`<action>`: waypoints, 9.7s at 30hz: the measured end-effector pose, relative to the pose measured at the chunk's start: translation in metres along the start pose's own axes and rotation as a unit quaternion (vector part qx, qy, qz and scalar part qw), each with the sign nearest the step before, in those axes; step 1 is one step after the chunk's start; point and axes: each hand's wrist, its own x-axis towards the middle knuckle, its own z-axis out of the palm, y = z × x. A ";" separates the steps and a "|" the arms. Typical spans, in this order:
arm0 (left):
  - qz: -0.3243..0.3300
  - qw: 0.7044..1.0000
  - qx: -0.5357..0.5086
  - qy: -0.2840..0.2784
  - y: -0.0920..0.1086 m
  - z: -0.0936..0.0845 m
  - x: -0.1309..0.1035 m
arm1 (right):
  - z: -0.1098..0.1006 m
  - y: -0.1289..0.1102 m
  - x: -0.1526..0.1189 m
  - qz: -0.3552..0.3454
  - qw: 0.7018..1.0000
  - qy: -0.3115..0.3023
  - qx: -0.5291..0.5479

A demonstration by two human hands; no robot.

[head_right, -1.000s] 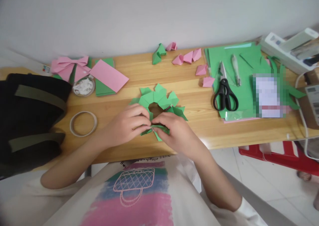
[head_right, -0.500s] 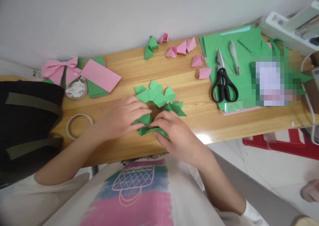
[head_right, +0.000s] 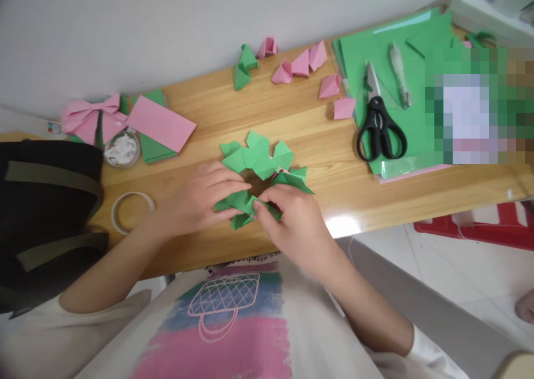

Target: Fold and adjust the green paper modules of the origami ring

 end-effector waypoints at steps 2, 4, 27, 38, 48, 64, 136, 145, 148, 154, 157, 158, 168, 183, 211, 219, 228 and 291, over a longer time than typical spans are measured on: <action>0.002 1.000 -0.005 -0.006 0.000 -0.001 0.000 | 0.001 -0.001 0.000 0.014 1.000 0.011 -0.008; 0.003 1.000 -0.008 -0.007 0.000 -0.002 0.000 | 0.002 -0.002 -0.001 0.024 0.999 0.021 -0.015; -0.001 0.999 -0.025 -0.022 0.004 0.000 -0.004 | 0.000 0.000 0.013 0.077 0.995 -0.041 -0.044; 0.021 0.999 -0.029 -0.011 0.002 0.005 -0.003 | 0.003 0.004 0.014 0.063 0.998 -0.005 -0.012; 0.036 0.999 -0.008 -0.017 0.004 0.001 -0.002 | 0.001 0.016 0.007 0.071 0.996 -0.007 0.057; 0.020 0.999 -0.039 -0.007 0.003 0.001 -0.003 | 0.001 0.015 0.005 0.072 0.992 -0.013 0.104; 0.017 0.997 -0.070 0.015 0.004 0.007 -0.003 | -0.008 0.017 0.008 0.051 0.991 -0.051 0.117; 0.023 0.997 -0.073 0.014 0.002 0.007 -0.005 | -0.008 0.015 0.009 0.048 0.990 -0.045 0.126; 0.022 0.997 -0.077 0.015 0.002 0.007 -0.005 | -0.007 0.017 0.009 0.064 0.986 -0.055 0.141; 0.018 0.997 -0.074 0.016 0.003 0.008 -0.005 | -0.005 0.020 0.010 0.087 0.983 -0.064 0.149; 0.015 0.997 -0.070 0.016 0.003 0.008 -0.004 | -0.005 0.019 0.010 0.089 0.984 -0.066 0.141; 0.015 0.997 -0.069 0.015 0.003 0.008 -0.004 | -0.005 0.019 0.010 0.090 0.984 -0.067 0.138; 0.021 0.997 -0.071 0.022 0.001 0.009 -0.005 | -0.008 0.016 0.010 0.075 0.986 -0.067 0.130; 0.019 0.996 -0.080 0.027 0.001 0.010 -0.004 | -0.008 0.018 0.011 0.058 0.988 -0.066 0.129; 0.007 0.995 -0.079 0.056 0.009 0.016 -0.009 | 0.003 -0.007 0.009 0.115 0.982 -0.113 -0.098; 0.012 0.992 -0.105 0.068 0.007 0.018 -0.009 | 0.004 -0.006 0.008 0.122 0.979 -0.105 -0.122; 0.014 0.996 -0.075 0.037 0.010 0.014 -0.009 | 0.005 -0.005 0.005 0.062 0.993 -0.042 -0.090; 0.002 0.994 -0.113 -0.011 0.013 0.010 -0.003 | 0.006 -0.001 -0.001 0.153 0.987 -0.018 0.039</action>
